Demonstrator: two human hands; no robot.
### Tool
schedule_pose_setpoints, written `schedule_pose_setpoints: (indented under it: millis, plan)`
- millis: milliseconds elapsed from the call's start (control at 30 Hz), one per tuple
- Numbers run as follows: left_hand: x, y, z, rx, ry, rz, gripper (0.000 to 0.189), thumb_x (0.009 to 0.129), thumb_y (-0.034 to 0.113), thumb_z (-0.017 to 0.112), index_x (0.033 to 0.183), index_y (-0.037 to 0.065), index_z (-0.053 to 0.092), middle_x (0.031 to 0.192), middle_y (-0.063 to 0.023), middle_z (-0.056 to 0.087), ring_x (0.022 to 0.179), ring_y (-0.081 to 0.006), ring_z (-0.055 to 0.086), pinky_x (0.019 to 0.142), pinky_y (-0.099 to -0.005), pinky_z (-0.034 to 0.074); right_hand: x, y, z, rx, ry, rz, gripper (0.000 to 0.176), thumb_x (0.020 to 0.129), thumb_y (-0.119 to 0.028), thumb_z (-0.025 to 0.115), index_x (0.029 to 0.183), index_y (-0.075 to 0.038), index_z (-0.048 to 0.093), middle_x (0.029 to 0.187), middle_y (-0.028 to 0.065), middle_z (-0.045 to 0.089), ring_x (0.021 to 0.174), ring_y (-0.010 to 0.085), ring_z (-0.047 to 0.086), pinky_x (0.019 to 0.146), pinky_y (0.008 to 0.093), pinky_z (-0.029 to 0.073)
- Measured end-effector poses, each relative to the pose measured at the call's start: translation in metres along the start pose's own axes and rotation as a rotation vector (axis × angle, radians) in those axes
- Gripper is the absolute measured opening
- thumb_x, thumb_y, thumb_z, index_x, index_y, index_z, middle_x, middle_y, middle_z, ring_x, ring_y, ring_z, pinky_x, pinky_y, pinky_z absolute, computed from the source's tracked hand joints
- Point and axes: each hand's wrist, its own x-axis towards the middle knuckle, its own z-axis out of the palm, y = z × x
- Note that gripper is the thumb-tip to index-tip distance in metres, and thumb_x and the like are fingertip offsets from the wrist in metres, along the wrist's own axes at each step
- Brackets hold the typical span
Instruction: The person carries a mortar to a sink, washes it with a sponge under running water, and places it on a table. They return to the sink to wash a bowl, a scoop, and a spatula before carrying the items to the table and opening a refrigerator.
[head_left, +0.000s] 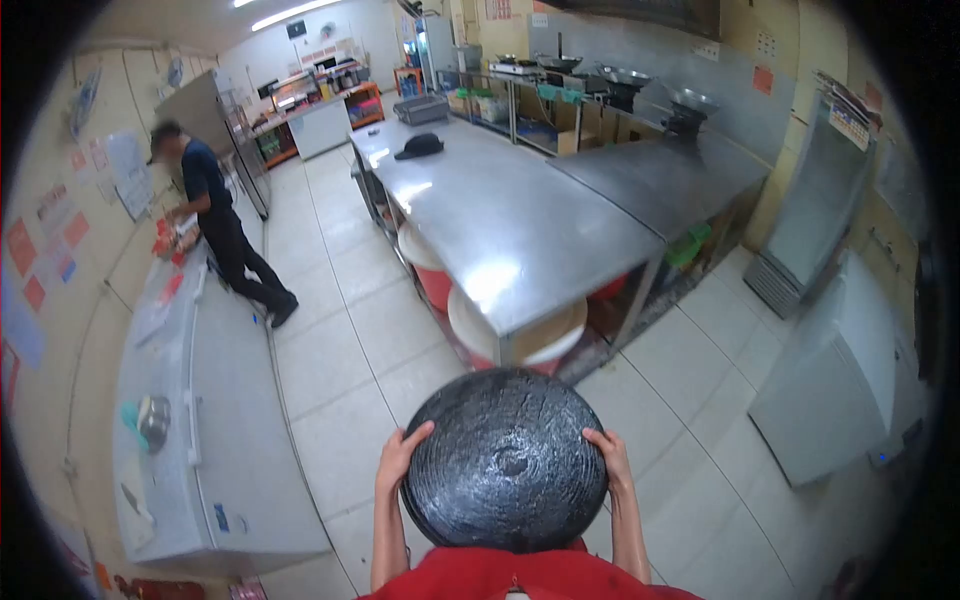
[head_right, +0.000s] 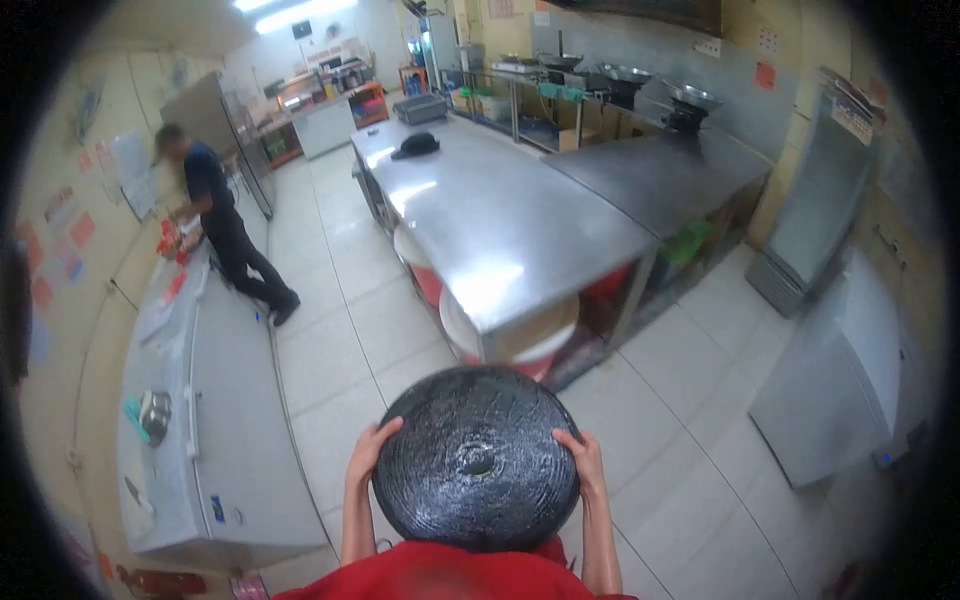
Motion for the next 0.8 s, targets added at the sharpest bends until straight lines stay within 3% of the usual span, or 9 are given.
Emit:
schedule_pose_setpoints:
  millis: [67,200,267,367,500,633,800]
  plan:
    - [0.059,0.025,0.021,0.031,0.018,-0.091,0.073,0.066,0.049,0.065,0.098,-0.015,0.05,0.09,-0.021,0.057,0.085,-0.0224,0.056,0.076,-0.0305,0.042,0.068,-0.038,0.014,-0.154,-0.07,0.171,0.041,0.066,-0.029,0.07,0.084,0.005,0.056,0.074,0.0079,0.058,0.063,0.0129,0.055,0.057,0.0234,0.043]
    - [0.102,0.067,0.044,0.001,0.09,-0.113,0.071,0.067,0.049,0.064,0.097,-0.013,0.051,0.09,-0.0186,0.057,0.084,-0.0212,0.055,0.074,-0.0289,0.042,0.129,-0.083,0.038,-0.065,-0.121,0.174,0.036,0.068,-0.026,0.069,0.082,0.004,0.057,0.074,0.0061,0.059,0.062,0.0118,0.055,0.058,0.0229,0.042]
    - [0.129,0.106,0.058,-0.068,-0.009,-0.153,0.07,0.068,0.05,0.063,0.097,-0.012,0.051,0.091,-0.0186,0.057,0.084,-0.0214,0.055,0.075,-0.0289,0.042,0.167,-0.104,0.044,-0.074,-0.122,0.202,0.036,0.068,-0.026,0.069,0.083,0.004,0.057,0.075,0.0066,0.059,0.062,0.012,0.055,0.058,0.023,0.042]
    - [0.189,0.115,0.079,-0.047,-0.046,-0.148,0.07,0.068,0.05,0.063,0.097,-0.012,0.051,0.091,-0.0188,0.056,0.084,-0.0214,0.054,0.075,-0.0286,0.042,0.212,-0.11,0.049,-0.034,-0.09,0.2,0.039,0.068,-0.027,0.069,0.085,0.006,0.057,0.077,0.0088,0.059,0.065,0.0132,0.056,0.059,0.0237,0.043]
    - [0.279,0.126,0.107,-0.018,-0.154,-0.171,0.073,0.069,0.051,0.062,0.098,-0.015,0.049,0.094,-0.0203,0.056,0.085,-0.0229,0.055,0.075,-0.0295,0.042,0.265,-0.107,0.053,-0.029,0.05,0.23,0.044,0.067,-0.029,0.069,0.086,0.007,0.055,0.077,0.0111,0.059,0.066,0.0154,0.056,0.061,0.0251,0.044]
    - [0.372,0.121,0.132,-0.005,-0.396,-0.248,0.075,0.069,0.053,0.061,0.098,-0.015,0.05,0.096,-0.0216,0.055,0.087,-0.0238,0.055,0.077,-0.0306,0.042,0.293,-0.104,0.069,-0.031,0.229,0.296,0.047,0.067,-0.031,0.069,0.088,0.008,0.054,0.079,0.012,0.058,0.068,0.0165,0.056,0.061,0.0255,0.044]
    - [0.456,0.175,0.162,0.257,-0.481,-0.221,0.073,0.07,0.055,0.057,0.096,-0.012,0.051,0.094,-0.022,0.055,0.087,-0.0242,0.055,0.076,-0.0302,0.041,0.335,-0.105,0.1,-0.004,0.443,0.346,0.049,0.067,-0.032,0.068,0.088,0.009,0.054,0.081,0.0133,0.058,0.071,0.0175,0.056,0.064,0.0259,0.044]
